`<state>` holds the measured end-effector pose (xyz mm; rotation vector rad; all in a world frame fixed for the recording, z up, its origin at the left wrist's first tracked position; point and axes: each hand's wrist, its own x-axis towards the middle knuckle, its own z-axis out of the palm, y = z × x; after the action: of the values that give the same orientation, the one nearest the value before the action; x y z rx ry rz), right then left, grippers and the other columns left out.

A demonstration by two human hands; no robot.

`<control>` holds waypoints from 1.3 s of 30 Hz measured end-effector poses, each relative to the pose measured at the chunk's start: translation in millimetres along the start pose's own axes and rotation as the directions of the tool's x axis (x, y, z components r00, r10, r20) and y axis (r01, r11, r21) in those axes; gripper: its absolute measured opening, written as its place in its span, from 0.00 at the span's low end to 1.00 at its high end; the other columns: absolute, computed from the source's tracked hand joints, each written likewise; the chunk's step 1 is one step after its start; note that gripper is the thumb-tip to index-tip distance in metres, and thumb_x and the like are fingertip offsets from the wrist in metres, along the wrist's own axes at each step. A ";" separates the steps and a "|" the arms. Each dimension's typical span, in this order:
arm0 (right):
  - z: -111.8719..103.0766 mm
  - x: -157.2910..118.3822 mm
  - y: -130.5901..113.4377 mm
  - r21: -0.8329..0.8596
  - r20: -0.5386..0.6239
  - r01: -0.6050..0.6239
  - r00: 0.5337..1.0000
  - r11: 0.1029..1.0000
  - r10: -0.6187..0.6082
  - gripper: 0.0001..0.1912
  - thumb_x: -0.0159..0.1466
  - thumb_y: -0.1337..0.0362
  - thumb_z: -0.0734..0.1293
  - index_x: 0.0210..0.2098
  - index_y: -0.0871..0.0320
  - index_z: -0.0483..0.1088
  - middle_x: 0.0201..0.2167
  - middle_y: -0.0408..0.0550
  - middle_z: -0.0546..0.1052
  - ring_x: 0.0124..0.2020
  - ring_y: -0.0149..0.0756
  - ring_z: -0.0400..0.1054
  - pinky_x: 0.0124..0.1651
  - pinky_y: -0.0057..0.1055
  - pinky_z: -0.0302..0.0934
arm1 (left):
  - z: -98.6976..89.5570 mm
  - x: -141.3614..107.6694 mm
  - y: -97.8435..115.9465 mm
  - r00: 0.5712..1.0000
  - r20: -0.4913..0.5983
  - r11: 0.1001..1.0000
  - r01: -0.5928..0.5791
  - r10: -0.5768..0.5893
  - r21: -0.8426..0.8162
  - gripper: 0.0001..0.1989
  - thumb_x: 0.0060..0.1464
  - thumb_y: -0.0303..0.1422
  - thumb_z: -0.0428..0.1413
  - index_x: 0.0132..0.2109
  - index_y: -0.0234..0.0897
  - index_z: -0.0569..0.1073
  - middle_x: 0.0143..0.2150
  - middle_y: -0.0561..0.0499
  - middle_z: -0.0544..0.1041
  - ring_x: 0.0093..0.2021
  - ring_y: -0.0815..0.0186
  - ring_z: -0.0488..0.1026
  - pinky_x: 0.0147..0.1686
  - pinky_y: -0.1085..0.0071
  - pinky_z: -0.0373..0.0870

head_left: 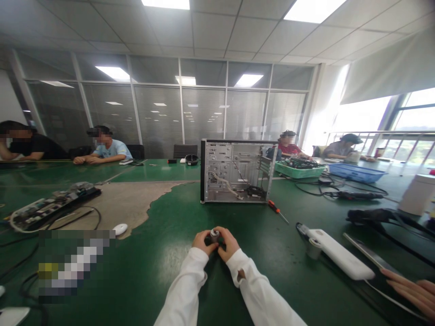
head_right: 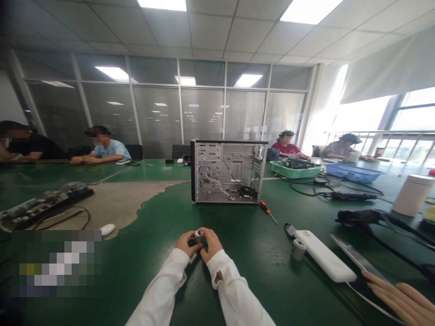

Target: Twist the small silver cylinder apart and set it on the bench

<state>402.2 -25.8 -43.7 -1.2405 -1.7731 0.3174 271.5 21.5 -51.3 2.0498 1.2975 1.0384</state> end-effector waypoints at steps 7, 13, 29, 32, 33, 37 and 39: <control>-13.6 -2.2 -4.8 -0.057 0.090 0.068 0.994 0.996 -0.062 0.34 0.40 0.73 0.60 0.49 0.57 0.54 0.44 0.50 0.63 0.46 0.40 0.56 0.49 0.36 0.52 | 2.0 -0.9 -2.9 0.986 0.160 0.931 0.097 -0.042 -0.352 0.21 0.33 0.28 0.59 0.40 0.31 0.69 0.36 0.45 0.74 0.38 0.61 0.70 0.38 0.67 0.64; -29.6 -2.4 -10.8 0.155 0.203 -0.043 0.979 0.987 0.011 0.39 0.41 0.71 0.65 0.50 0.52 0.47 0.44 0.47 0.63 0.41 0.36 0.61 0.36 0.32 0.59 | 3.3 3.4 -9.6 0.970 0.242 0.628 0.206 -0.030 -0.750 0.22 0.29 0.33 0.62 0.37 0.32 0.69 0.36 0.46 0.75 0.37 0.63 0.70 0.40 0.67 0.64; -29.2 -0.4 -22.4 0.290 0.111 -0.045 0.994 0.956 0.013 0.34 0.38 0.70 0.68 0.42 0.52 0.49 0.36 0.43 0.66 0.35 0.33 0.64 0.30 0.27 0.60 | -6.0 -11.0 23.9 0.843 0.533 0.165 0.516 0.076 -0.840 0.19 0.39 0.35 0.56 0.39 0.27 0.69 0.28 0.43 0.74 0.28 0.61 0.71 0.28 0.68 0.62; -28.0 -2.6 -25.0 0.189 0.091 -0.051 0.995 0.981 0.034 0.31 0.38 0.68 0.68 0.39 0.53 0.50 0.33 0.42 0.66 0.33 0.33 0.64 0.31 0.28 0.60 | 1.1 -9.8 24.4 0.855 0.517 0.177 0.513 -0.025 -0.840 0.17 0.39 0.37 0.55 0.35 0.29 0.70 0.27 0.45 0.74 0.29 0.61 0.70 0.28 0.67 0.63; -26.9 -3.5 -24.2 0.149 0.081 -0.051 0.996 0.988 0.040 0.30 0.38 0.67 0.67 0.39 0.53 0.51 0.33 0.42 0.66 0.33 0.33 0.64 0.31 0.29 0.60 | 4.6 -9.2 23.5 0.872 0.483 0.212 0.488 -0.077 -0.847 0.16 0.39 0.38 0.56 0.33 0.30 0.70 0.26 0.46 0.73 0.29 0.61 0.70 0.28 0.67 0.63; -21.5 -6.4 -13.8 -0.075 0.040 -0.060 0.997 0.995 0.063 0.29 0.38 0.68 0.66 0.39 0.55 0.53 0.34 0.45 0.66 0.35 0.36 0.63 0.36 0.31 0.58 | 18.5 -7.1 16.1 0.963 0.222 0.522 0.270 -0.154 -0.809 0.16 0.32 0.37 0.60 0.30 0.33 0.68 0.26 0.50 0.72 0.28 0.66 0.68 0.30 0.70 0.63; -19.2 -6.7 -7.9 -0.189 0.039 -0.071 0.996 0.979 0.080 0.28 0.38 0.69 0.65 0.40 0.57 0.54 0.35 0.47 0.67 0.35 0.37 0.63 0.36 0.32 0.57 | 23.3 -6.5 11.1 0.987 0.106 0.664 0.162 -0.124 -0.730 0.18 0.29 0.34 0.62 0.31 0.34 0.67 0.29 0.50 0.72 0.31 0.67 0.68 0.33 0.71 0.64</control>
<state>413.0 -40.4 -31.6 -1.4468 -1.8314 0.2284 294.6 10.6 -58.9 1.3082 0.7836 1.1782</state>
